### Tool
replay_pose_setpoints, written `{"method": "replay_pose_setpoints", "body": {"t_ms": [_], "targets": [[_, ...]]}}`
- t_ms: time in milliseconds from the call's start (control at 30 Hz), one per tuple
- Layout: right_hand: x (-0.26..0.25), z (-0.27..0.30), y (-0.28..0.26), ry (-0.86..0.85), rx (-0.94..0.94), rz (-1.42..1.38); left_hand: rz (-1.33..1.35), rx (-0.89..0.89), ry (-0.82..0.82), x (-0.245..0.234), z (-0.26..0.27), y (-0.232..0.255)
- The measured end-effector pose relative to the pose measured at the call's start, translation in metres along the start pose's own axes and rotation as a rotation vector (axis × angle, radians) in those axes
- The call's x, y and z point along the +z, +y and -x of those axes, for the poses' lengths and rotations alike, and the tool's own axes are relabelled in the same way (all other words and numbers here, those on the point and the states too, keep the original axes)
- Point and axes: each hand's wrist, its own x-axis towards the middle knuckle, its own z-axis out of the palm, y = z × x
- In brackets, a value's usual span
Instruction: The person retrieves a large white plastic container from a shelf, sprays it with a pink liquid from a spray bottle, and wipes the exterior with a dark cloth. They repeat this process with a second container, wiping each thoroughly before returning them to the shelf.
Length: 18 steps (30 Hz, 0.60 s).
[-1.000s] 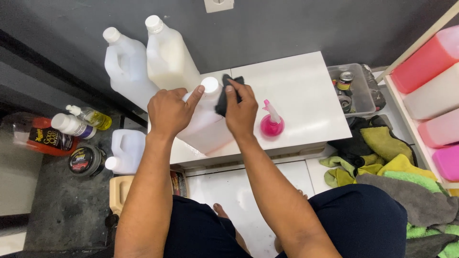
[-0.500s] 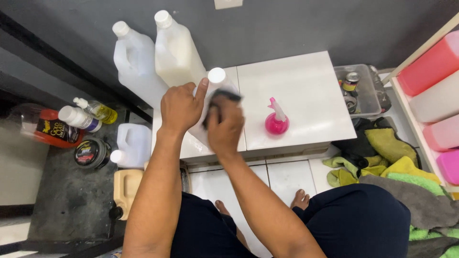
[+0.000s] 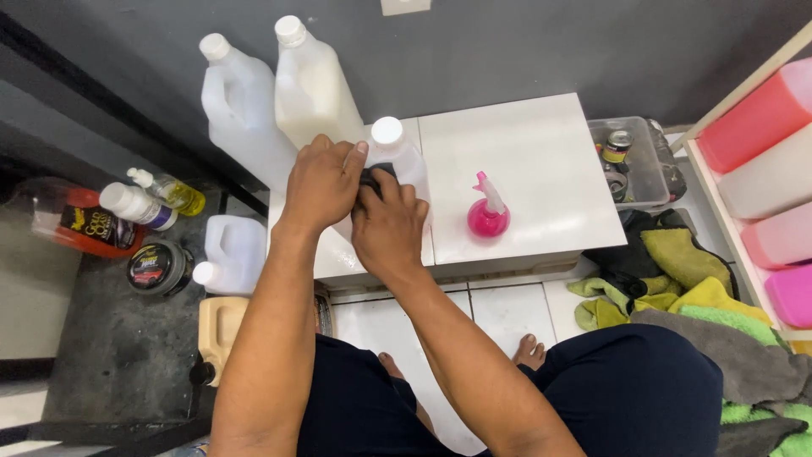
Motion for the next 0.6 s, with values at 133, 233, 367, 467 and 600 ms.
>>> {"method": "replay_pose_setpoints", "body": {"t_ms": [133, 233, 367, 467, 600], "targets": [[-0.003, -0.010, -0.016, -0.256, -0.100, 0.107, 0.037, -0.043, -0.101, -0.005, -0.002, 0.003], [-0.004, -0.022, -0.008, -0.363, -0.164, 0.074, 0.079, -0.078, -0.136, -0.009, -0.001, 0.010], [-0.023, -0.023, -0.011, -0.411, -0.169, 0.059, 0.084, -0.124, -0.153, -0.017, 0.000, 0.020], [-0.043, -0.017, -0.016, -0.406, -0.167, 0.088, 0.093, -0.136, -0.164, -0.020, 0.002, 0.021], [-0.071, -0.007, -0.020, -0.527, -0.122, 0.103, 0.111, -0.139, -0.174, -0.020, 0.000, 0.022]]}}
